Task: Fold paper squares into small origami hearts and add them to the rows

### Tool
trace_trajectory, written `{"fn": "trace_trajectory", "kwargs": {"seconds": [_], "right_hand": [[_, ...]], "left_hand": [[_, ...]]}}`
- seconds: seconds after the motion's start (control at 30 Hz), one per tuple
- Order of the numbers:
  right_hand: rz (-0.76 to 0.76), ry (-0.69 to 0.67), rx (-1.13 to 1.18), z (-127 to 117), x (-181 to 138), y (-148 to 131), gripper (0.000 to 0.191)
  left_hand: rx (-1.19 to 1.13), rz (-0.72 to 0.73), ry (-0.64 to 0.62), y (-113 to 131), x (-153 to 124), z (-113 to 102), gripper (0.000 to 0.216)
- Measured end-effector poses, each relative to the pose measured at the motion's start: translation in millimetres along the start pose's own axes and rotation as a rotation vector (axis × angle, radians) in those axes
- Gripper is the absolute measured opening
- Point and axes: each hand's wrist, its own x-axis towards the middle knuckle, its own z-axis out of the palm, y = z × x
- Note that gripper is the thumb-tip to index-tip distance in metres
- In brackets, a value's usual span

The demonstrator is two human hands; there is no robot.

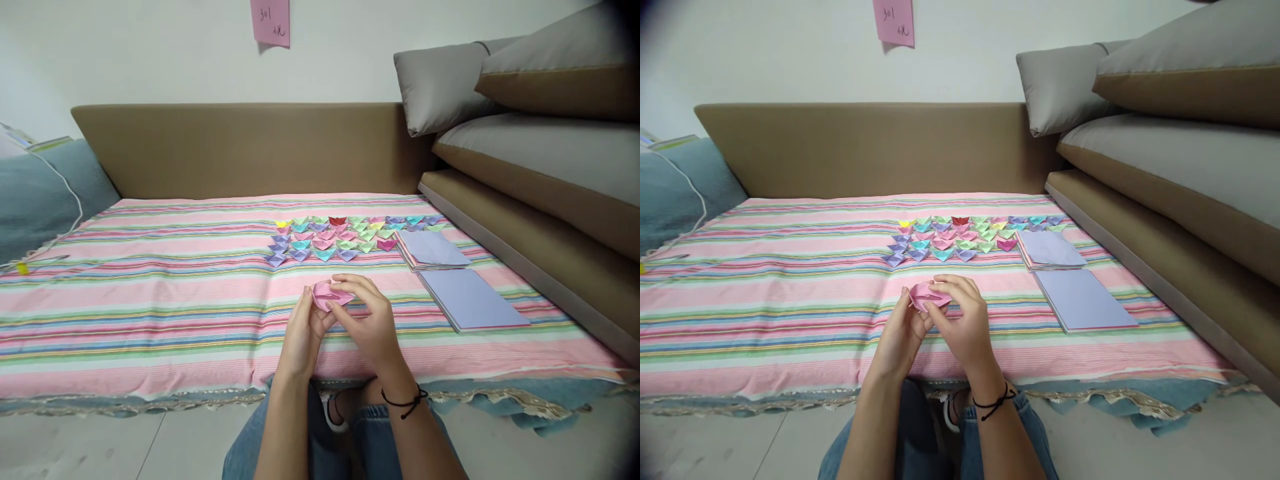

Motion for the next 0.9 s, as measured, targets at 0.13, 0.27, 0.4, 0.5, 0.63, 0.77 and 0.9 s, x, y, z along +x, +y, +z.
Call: {"fn": "trace_trajectory", "kwargs": {"seconds": [0.13,0.27,0.4,0.5,0.63,0.77,0.9], "right_hand": [[0.006,0.009,-0.036,0.9,-0.6,1.6,0.012],[0.004,0.040,-0.090,2.3,-1.4,4.8,0.013],[-0.005,0.043,-0.101,3.2,-2.1,6.6,0.013],[-0.002,0.039,-0.096,3.1,-2.2,5.4,0.013],[0.058,0.039,-0.022,1.3,-2.1,3.2,0.020],[0.184,0.042,0.117,-0.9,-2.0,3.8,0.024],[0.231,0.041,0.222,-2.1,-1.9,6.4,0.017]], "left_hand": [[0.140,0.046,-0.053,0.4,-2.4,2.0,0.030],[0.225,0.064,-0.071,0.7,-3.5,3.2,0.030],[0.235,0.059,-0.083,-0.2,-3.3,0.4,0.033],[0.228,0.068,-0.076,-0.6,-3.2,-1.4,0.033],[0.210,0.119,-0.050,0.7,-2.4,-1.9,0.034],[0.164,0.134,-0.013,2.1,-1.3,-2.3,0.039],[0.107,0.126,0.010,1.9,-0.2,-3.6,0.041]]}}
